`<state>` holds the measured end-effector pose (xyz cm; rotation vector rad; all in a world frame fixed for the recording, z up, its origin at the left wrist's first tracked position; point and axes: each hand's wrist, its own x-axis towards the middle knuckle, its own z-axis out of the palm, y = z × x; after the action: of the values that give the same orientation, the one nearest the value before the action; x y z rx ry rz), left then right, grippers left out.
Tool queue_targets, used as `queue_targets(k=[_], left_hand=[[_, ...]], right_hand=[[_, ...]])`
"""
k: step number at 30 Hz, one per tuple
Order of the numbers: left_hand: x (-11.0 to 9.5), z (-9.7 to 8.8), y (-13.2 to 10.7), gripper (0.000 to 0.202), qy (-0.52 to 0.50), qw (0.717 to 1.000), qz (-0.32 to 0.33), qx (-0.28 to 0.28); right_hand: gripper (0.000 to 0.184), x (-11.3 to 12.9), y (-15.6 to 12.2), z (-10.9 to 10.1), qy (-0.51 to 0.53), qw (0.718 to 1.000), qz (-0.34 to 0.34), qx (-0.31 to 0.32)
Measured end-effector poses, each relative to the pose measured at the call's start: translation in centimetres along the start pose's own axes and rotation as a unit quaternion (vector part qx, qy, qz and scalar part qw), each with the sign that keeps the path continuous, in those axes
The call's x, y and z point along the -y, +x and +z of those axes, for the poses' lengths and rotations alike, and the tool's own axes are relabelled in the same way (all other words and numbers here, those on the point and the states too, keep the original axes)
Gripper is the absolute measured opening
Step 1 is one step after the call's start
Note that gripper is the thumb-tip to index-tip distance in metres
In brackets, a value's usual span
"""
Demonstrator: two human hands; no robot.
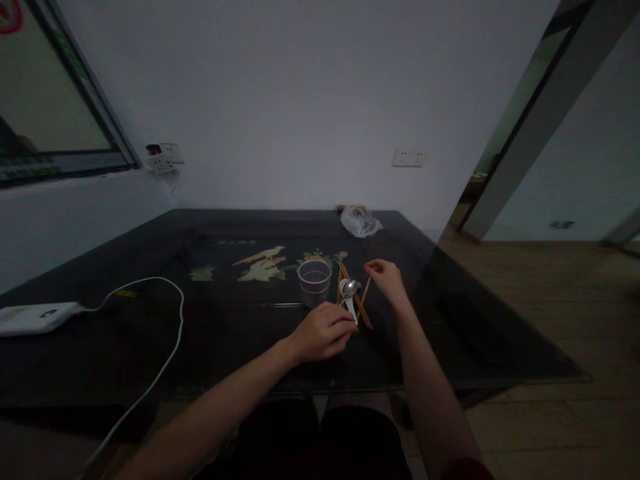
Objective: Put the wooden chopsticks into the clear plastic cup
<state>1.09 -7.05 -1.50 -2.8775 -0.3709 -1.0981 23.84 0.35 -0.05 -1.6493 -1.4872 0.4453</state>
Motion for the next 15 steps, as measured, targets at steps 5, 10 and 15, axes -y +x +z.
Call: queue_targets(k=[5, 10, 15], left_hand=[[-0.2, 1.7, 0.3, 0.021, -0.044, 0.991, -0.054, 0.112], [0.8, 1.9, 0.0, 0.022, -0.082, 0.982, -0.143, 0.092], [1.3, 1.9, -0.1, 0.023, -0.105, 0.977, -0.165, 0.089]], right_hand=[[0.016, -0.4, -0.3, -0.5, -0.15, 0.984, 0.026, 0.097], [0.021, -0.6, -0.5, -1.3, -0.24, 0.962, 0.069, 0.112], [0.025, -0.2, -0.9, -1.1, -0.251, 0.953, 0.085, 0.15]])
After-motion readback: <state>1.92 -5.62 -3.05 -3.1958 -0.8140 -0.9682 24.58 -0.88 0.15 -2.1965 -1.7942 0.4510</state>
